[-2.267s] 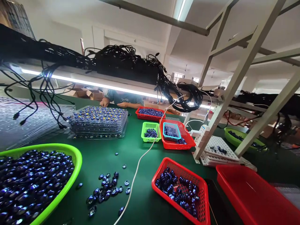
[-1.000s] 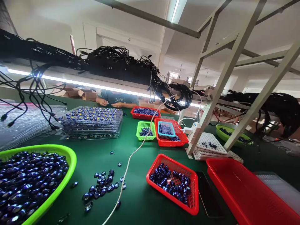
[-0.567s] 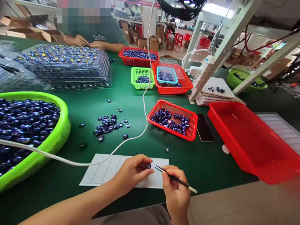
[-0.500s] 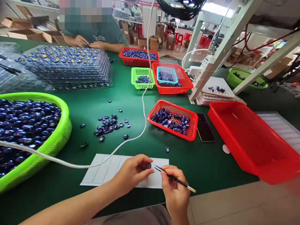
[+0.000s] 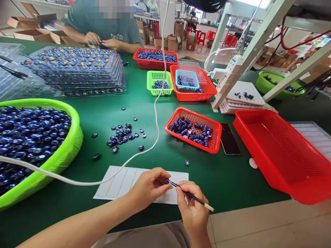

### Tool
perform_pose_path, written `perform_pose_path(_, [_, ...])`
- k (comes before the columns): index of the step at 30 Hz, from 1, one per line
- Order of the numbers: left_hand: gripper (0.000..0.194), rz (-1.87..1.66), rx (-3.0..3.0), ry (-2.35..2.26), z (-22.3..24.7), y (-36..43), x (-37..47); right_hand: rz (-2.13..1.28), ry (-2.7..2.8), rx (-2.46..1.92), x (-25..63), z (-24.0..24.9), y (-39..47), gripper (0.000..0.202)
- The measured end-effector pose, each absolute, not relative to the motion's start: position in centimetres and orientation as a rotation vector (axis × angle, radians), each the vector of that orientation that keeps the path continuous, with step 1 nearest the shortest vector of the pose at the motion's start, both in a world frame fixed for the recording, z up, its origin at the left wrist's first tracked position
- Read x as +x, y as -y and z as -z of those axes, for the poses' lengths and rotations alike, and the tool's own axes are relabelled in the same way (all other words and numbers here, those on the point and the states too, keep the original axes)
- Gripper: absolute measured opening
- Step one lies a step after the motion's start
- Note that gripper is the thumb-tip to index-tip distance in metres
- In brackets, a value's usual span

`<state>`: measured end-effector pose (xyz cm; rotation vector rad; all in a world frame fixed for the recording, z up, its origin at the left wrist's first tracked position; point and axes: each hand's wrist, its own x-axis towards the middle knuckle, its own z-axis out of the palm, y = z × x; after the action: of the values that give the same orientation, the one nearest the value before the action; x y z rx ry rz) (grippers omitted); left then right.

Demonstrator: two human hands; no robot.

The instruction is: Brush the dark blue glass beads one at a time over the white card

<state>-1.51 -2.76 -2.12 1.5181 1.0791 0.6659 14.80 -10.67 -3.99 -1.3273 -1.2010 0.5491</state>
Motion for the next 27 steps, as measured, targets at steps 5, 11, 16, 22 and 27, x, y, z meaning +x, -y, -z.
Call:
perform_pose_path(5, [0.016, -0.649, 1.542, -1.097, 1.90, 2.76, -1.48, -0.522, 1.241, -1.323, 14.76, 3.74, 10.64, 0.015])
perform_pose_path(11, [0.014, -0.669, 1.559, -1.112, 1.89, 2.82, -1.46, -0.501, 1.304, -1.341, 14.92, 4.00, 10.91, 0.017])
perform_pose_path(16, [0.012, -0.684, 1.583, -1.116, 2.07, 2.84, -1.41, -0.489, 1.375, -1.343, 15.06, 4.28, 11.06, 0.017])
perform_pose_path(22, [0.011, -0.691, 1.587, -1.116, 2.20, 2.91, -1.41, -0.526, 1.338, -1.306, 14.98, 3.96, 11.24, 0.021])
perform_pose_path(27, [0.013, -0.681, 1.569, -1.116, 1.99, 2.86, -1.47, -0.579, 1.151, -1.287, 14.73, 3.55, 11.16, 0.018])
